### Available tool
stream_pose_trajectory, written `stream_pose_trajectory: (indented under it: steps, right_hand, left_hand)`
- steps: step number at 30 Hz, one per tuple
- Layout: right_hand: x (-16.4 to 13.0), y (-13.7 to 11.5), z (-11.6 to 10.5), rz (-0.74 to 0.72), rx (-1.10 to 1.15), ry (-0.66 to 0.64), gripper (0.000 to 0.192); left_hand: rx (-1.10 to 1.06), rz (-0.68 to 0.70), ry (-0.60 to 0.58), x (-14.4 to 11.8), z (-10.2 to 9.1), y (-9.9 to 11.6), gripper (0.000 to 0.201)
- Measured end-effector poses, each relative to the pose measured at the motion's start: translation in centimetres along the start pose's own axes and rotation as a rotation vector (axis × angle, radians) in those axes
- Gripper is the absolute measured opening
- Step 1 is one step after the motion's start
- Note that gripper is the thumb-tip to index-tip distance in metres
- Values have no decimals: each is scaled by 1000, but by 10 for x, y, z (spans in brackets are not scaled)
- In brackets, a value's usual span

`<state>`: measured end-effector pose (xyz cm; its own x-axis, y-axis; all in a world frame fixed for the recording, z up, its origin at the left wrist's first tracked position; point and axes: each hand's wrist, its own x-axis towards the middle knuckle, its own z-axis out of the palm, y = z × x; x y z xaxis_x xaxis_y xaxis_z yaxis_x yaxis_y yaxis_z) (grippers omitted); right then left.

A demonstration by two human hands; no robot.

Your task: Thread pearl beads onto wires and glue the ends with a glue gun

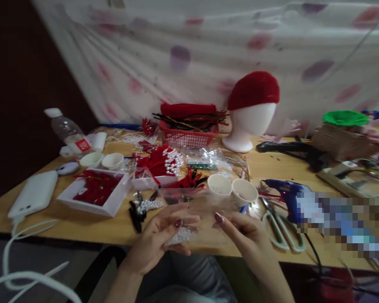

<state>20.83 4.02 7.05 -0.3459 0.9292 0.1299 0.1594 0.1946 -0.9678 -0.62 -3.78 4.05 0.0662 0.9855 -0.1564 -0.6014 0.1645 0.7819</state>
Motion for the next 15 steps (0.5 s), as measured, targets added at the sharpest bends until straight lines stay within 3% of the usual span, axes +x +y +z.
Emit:
stream_pose_trajectory:
  steps: [4, 8, 10, 12, 14, 15]
  right_hand:
    - [1, -4, -9, 94, -25, -104, 48]
    - [3, -5, 0, 296, 72, -21, 51]
    - [1, -3, 7, 365, 135, 22, 52]
    - [-2, 2, 11, 391, 154, 52, 51]
    - [-6, 8, 10, 401, 95, 112, 49]
    - [-6, 11, 9, 400, 45, 150, 48]
  left_hand:
    - [-107, -1, -113, -4, -7, -3, 19]
    - [-194, 80, -234, -1, -19, 3, 9]
    - [-241, 94, -274, -1, -26, 4, 14]
    - [-276, 69, -293, -3, -32, 3, 35]
    - [-247, 57, -253, -4, -35, 2, 53]
    - [-215, 58, -206, -5, -36, 0, 51]
